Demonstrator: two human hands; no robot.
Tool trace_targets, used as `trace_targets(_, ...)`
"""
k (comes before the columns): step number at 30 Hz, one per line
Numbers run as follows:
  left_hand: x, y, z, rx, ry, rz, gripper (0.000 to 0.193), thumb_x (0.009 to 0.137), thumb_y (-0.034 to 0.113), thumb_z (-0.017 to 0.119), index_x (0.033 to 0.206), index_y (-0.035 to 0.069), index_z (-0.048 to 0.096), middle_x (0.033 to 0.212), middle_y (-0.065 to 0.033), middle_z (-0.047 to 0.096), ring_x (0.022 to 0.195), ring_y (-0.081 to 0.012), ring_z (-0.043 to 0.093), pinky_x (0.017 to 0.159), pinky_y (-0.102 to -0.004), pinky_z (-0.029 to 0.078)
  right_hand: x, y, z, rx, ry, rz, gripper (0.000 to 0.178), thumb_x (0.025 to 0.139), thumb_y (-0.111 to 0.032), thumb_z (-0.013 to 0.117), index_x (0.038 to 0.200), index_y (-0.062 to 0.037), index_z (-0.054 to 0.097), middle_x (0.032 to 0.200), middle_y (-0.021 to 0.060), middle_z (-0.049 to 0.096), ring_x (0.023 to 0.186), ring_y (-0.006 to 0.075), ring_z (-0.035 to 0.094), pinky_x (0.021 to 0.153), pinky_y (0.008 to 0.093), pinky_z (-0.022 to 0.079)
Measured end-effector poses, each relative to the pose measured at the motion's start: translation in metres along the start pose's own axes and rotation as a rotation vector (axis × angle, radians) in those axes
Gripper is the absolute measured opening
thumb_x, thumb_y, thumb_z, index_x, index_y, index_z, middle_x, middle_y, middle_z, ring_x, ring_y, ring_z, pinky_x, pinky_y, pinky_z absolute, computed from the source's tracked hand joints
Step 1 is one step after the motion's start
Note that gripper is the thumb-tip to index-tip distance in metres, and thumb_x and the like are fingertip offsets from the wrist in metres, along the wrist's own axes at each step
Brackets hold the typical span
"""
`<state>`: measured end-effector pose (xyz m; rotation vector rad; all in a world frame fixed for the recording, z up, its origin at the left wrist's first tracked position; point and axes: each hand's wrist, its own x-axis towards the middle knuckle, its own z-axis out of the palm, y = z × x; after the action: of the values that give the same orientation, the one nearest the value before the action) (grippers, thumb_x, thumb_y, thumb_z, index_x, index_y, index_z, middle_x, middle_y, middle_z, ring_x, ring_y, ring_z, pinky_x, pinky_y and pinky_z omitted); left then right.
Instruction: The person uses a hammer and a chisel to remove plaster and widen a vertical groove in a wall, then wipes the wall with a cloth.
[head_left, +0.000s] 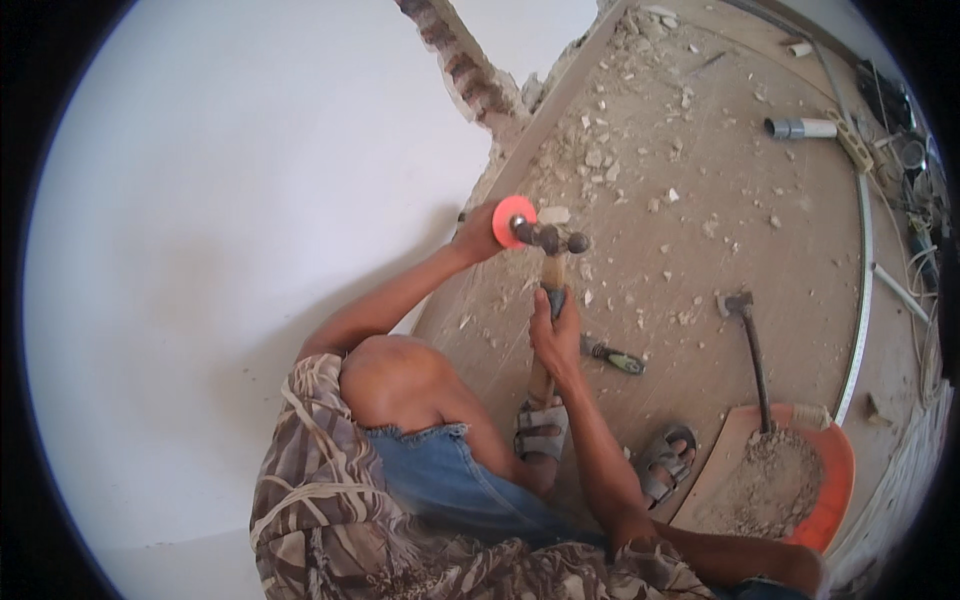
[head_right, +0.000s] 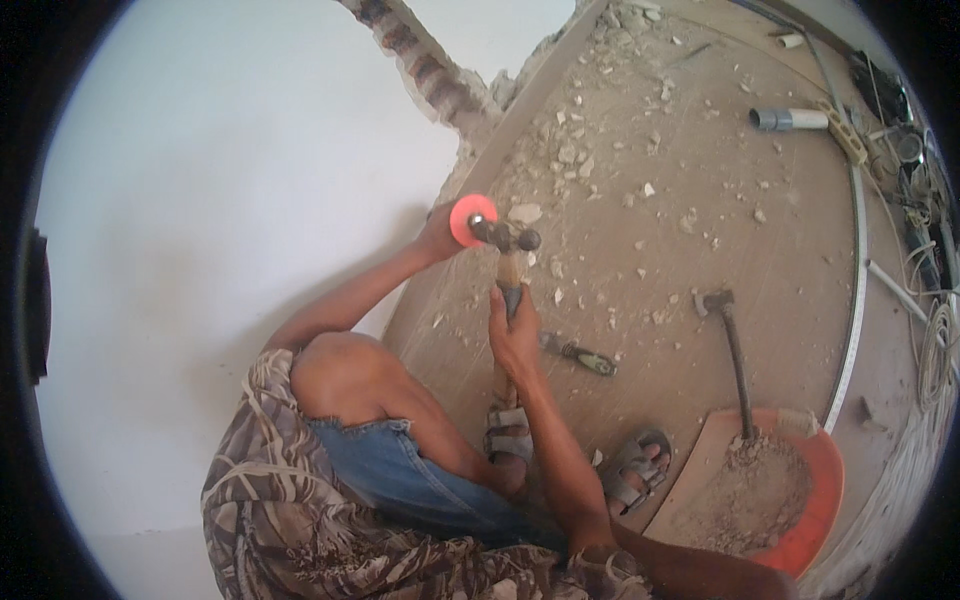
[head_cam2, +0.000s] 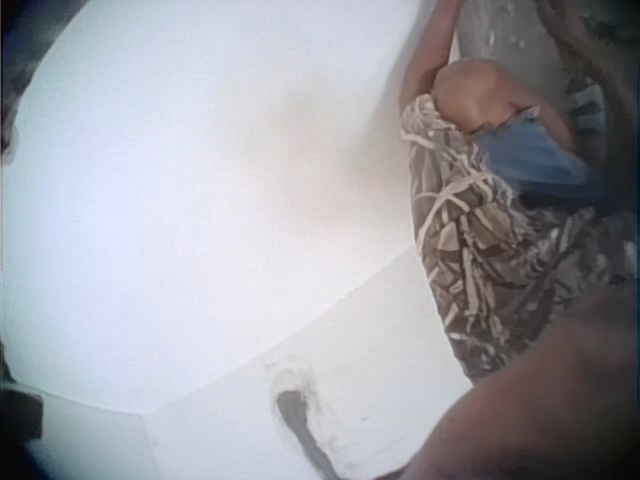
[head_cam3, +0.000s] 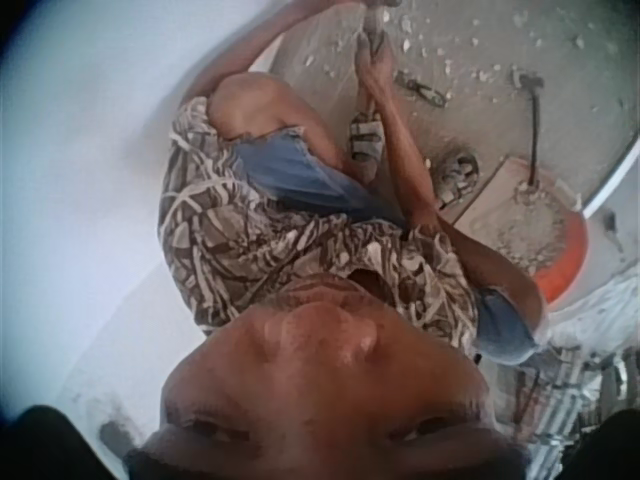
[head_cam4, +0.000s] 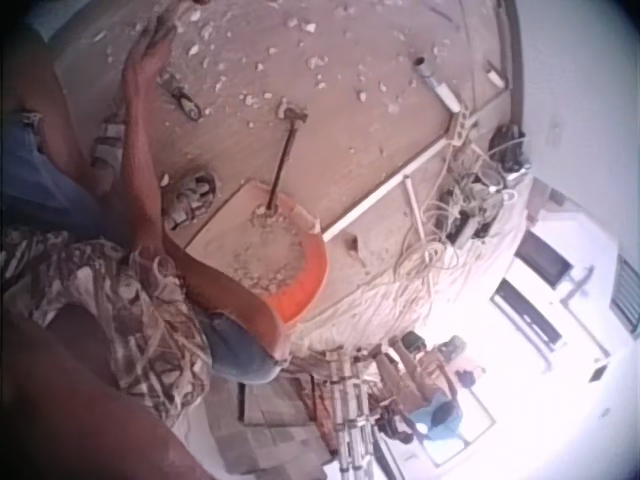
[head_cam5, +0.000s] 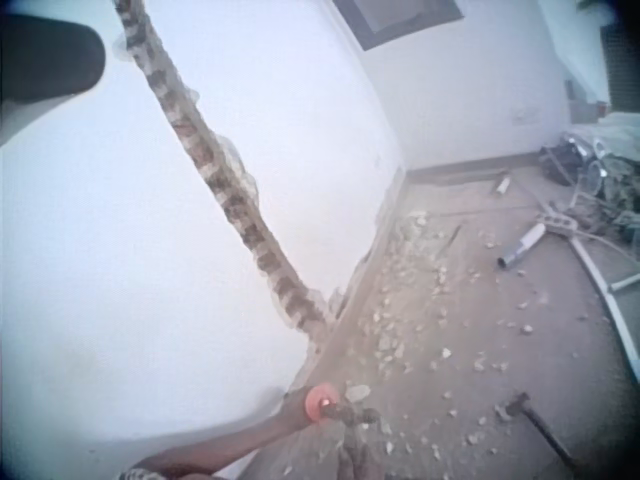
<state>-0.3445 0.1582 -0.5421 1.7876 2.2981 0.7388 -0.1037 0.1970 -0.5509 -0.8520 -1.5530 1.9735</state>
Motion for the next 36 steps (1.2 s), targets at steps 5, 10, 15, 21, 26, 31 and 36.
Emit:
trace_targets(5,0.001,-0.001,-0.012,-0.112,-0.077,-0.116,0.048,0.073,0.021,0.082,0.115,0.007,0.062,0.116,-0.0150,0.063,0.109,-0.0326,0.059,0.094,-0.0418,0.049,-0.002,-0.071,-0.047,0.352,0.138,-0.028,0.032,0.101,-0.039,0.052,0.109,-0.0080,0.049,0.069,-0.0002,0.052,0.049,0.0082,0.047,0.043,0.0251,0.040)
trace_targets(10,-0.007,-0.006,0.003,-0.142,0.068,-0.007,0.048,0.072,0.017,0.082,0.115,0.007,0.062,0.116,-0.0144,0.063,0.109,-0.0323,0.059,0.094,-0.0414,0.048,-0.012,-0.128,-0.064,0.745,0.312,-0.478,0.040,0.100,-0.048,0.049,0.110,-0.0089,0.052,0.069,0.0018,0.055,0.059,0.0117,0.054,0.054,0.0297,0.046)
trace_targets(15,0.007,0.005,-0.016,-0.224,-0.040,-0.163,0.044,0.072,0.018,0.082,0.111,0.007,0.064,0.113,-0.0131,0.064,0.107,-0.0313,0.060,0.093,-0.0422,0.048,0.010,0.001,-0.006,-0.222,0.003,-0.160,0.034,0.099,-0.039,0.055,0.111,-0.0081,0.050,0.066,0.0004,0.053,0.058,0.0120,0.054,0.052,0.0308,0.047)
trace_targets(21,-0.016,0.019,-0.004,-0.021,0.053,0.011,0.032,0.072,0.021,0.079,0.099,0.007,0.066,0.096,-0.0100,0.067,0.095,-0.0319,0.062,0.087,-0.0429,0.048,0.006,-0.017,-0.046,0.199,0.068,0.218,0.032,0.100,-0.037,0.055,0.107,-0.0063,0.048,0.066,-0.0003,0.050,0.050,0.0076,0.049,0.043,0.0253,0.041)
trace_targets(26,-0.021,0.045,0.032,-0.072,0.002,0.152,0.030,0.070,0.020,0.077,0.094,0.008,0.065,0.094,-0.0099,0.067,0.089,-0.0318,0.062,0.079,-0.0419,0.048,0.016,-0.071,-0.086,0.269,0.233,0.117,0.036,0.100,-0.043,0.053,0.101,-0.0077,0.047,0.061,0.0009,0.047,0.045,0.0108,0.047,0.043,0.0267,0.041)
trace_targets(31,-0.001,0.035,0.030,-0.062,0.036,0.073,0.030,0.069,0.018,0.078,0.095,0.008,0.065,0.095,-0.0105,0.067,0.089,-0.0320,0.062,0.078,-0.0421,0.048,0.008,-0.099,-0.101,0.399,0.291,0.011,0.035,0.102,-0.041,0.049,0.103,-0.0058,0.047,0.063,0.0022,0.047,0.046,0.0116,0.046,0.043,0.0271,0.041)
trace_targets(36,0.026,0.021,0.010,-0.013,0.155,0.141,0.034,0.068,0.017,0.079,0.098,0.006,0.066,0.094,-0.0120,0.067,0.088,-0.0339,0.062,0.076,-0.0431,0.048,-0.009,-0.122,-0.109,0.465,0.376,-0.079,0.042,0.101,-0.050,0.045,0.105,-0.0079,0.049,0.066,0.0027,0.047,0.049,0.0123,0.046,0.046,0.0281,0.041)
